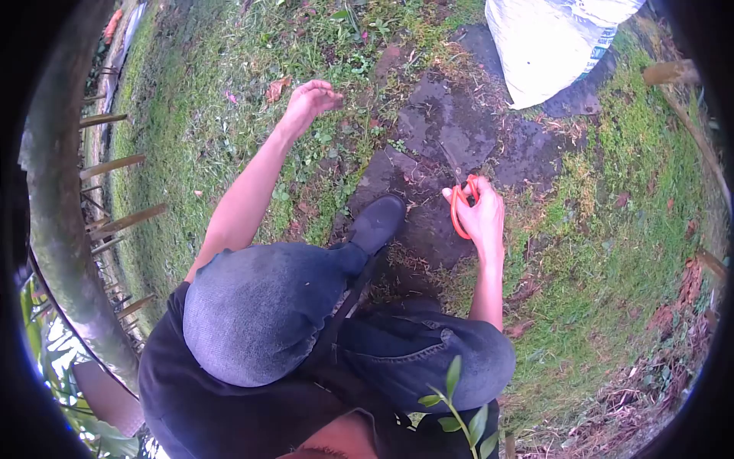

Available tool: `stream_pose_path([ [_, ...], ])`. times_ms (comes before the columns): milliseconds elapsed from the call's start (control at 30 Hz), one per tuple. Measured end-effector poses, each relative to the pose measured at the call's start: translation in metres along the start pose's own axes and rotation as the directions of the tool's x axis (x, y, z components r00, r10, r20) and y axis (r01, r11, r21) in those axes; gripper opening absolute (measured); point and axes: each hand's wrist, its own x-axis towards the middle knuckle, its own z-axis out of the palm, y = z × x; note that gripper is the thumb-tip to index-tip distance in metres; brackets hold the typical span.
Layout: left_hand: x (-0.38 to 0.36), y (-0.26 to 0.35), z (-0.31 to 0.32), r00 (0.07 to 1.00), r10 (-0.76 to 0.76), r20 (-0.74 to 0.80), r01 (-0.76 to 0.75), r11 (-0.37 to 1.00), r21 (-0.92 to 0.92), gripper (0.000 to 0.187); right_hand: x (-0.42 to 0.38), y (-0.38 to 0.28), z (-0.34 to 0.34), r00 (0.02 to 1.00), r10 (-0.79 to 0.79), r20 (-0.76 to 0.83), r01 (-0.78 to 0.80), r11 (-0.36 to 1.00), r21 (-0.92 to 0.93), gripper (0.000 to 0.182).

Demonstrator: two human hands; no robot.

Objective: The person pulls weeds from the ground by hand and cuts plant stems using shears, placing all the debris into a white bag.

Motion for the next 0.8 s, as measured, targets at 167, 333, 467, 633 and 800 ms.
stream_pose_path([
  [167,0.019,-0.036,0.018,0.97,-0.219,-0.103,0.241,0.917,0.317,0.02,-0.01,0.003,0.001,1.0,0.009,-0.009,-0.009,1.0,-0.001,0.047],
  [333,0.014,-0.054,0.051,0.992,0.069,-0.108,0.075,0.364,0.929,0.047,-0.013,-0.004,0.0,1.0,0.02,0.016,-0.02,1.0,-0.001,0.046],
  [467,0.028,-0.073,0.044,0.985,0.171,0.021,-0.058,0.212,0.976,0.042,-0.012,-0.006,0.0,0.998,0.054,0.045,-0.053,0.998,-0.018,0.047],
  [633,0.034,-0.07,0.032,0.991,0.106,-0.08,0.049,0.265,0.963,0.033,-0.009,-0.003,0.0,0.999,0.039,0.033,-0.039,0.999,0.009,0.046],
  [800,0.018,-0.042,0.022,0.991,0.082,-0.105,0.065,0.386,0.92,0.035,-0.007,-0.003,0.001,0.999,0.027,0.02,-0.028,0.999,0.023,0.045],
])
